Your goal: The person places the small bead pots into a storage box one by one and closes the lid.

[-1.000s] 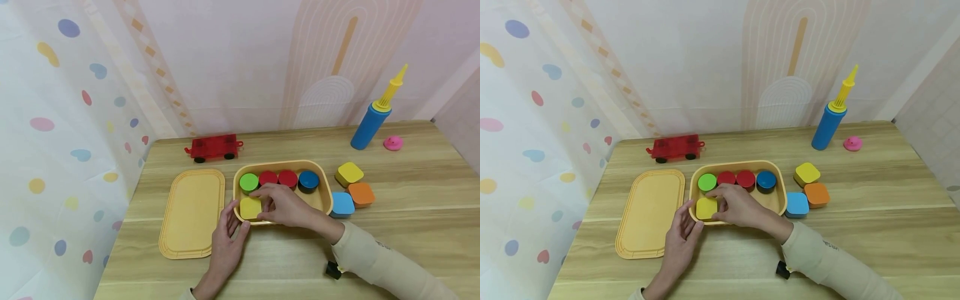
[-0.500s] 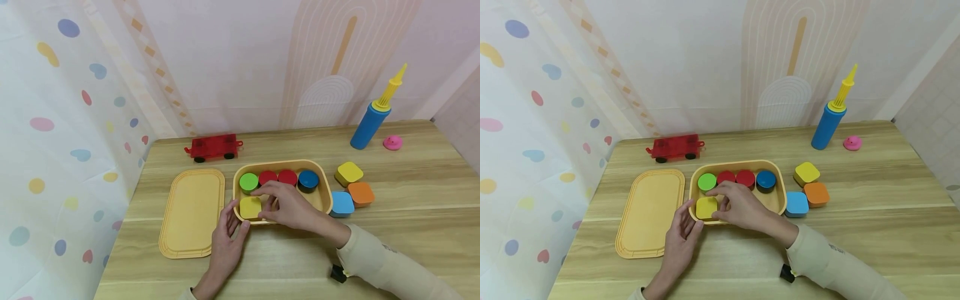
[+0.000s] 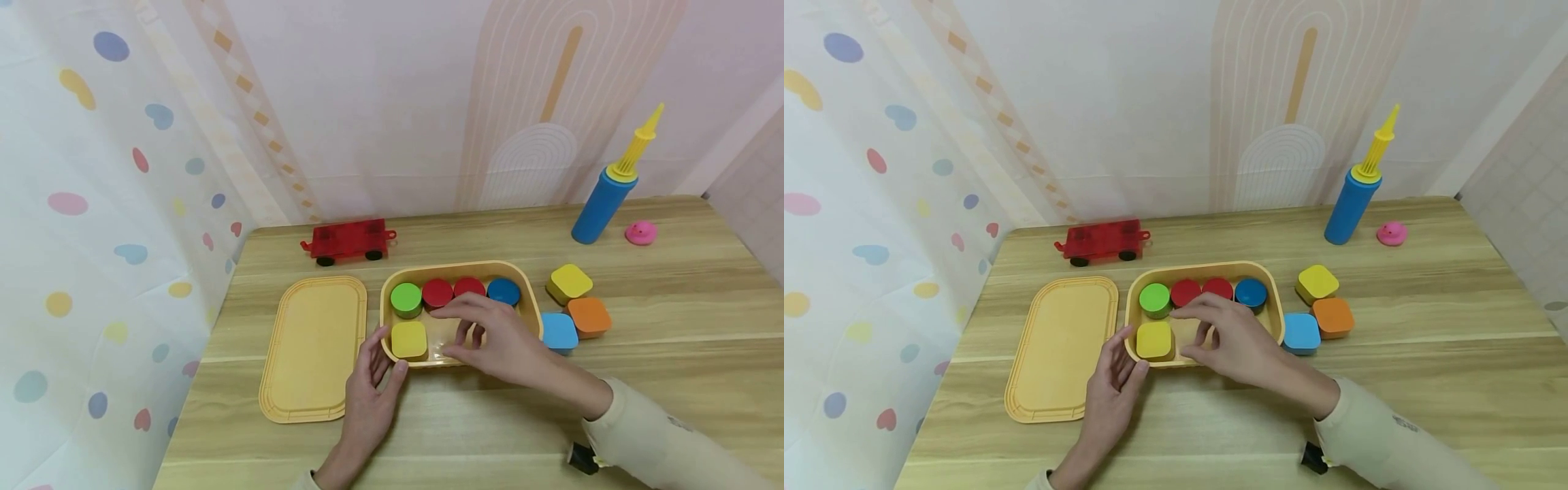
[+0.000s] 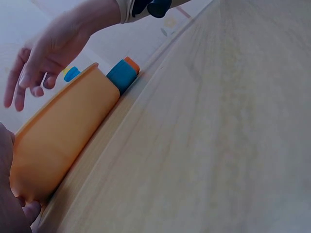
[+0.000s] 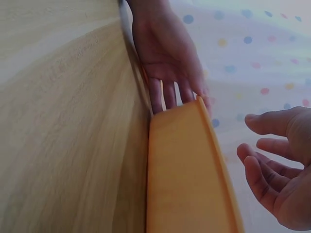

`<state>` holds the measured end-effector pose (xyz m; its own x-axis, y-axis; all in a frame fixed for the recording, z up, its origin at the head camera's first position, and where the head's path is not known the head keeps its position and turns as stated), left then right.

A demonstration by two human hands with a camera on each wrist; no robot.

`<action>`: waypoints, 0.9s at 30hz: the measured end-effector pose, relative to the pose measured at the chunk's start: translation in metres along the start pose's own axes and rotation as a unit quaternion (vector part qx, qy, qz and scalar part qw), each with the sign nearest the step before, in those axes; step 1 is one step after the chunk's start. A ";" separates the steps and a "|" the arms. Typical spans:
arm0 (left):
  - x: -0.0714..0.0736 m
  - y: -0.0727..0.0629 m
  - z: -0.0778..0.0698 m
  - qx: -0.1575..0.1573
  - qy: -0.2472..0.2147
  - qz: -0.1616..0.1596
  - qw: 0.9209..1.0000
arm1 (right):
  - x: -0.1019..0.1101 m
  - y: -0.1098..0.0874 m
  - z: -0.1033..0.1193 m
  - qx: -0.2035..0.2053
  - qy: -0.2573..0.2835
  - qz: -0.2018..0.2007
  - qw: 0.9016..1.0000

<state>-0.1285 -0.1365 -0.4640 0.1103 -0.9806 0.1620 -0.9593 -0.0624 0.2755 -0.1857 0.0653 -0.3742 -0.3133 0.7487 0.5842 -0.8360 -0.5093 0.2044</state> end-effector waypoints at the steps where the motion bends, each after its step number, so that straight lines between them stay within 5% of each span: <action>1: 0.000 0.000 0.000 0.000 0.001 -0.001 1.000 | 0.004 -0.002 -0.001 -0.004 -0.001 -0.004 1.000; 6: 0.000 -0.001 0.000 -0.002 0.011 -0.002 1.000 | 0.024 -0.015 -0.007 -0.016 -0.006 -0.025 1.000; 17: 0.002 -0.002 0.001 0.001 0.016 -0.005 1.000 | 0.070 -0.044 -0.017 0.040 -0.030 -0.095 0.994; 27: 0.001 -0.002 0.001 0.001 0.015 -0.003 1.000 | 0.100 -0.062 -0.041 0.015 -0.066 -0.142 0.988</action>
<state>-0.1272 -0.1374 -0.4657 0.1244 -0.9740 0.1894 -0.9589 -0.0689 0.2753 -0.1832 0.1893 -0.3602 -0.0046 0.8018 0.5976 -0.8676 -0.3003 0.3964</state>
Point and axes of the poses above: each hand's wrist, its own y-axis towards the middle knuckle, its own x-axis out of the back of the hand, z = x × y, the point moved 9 cm from there along y, towards the middle knuckle, and after that the axes turned 5 degrees about -x, right-handed, at the moved point
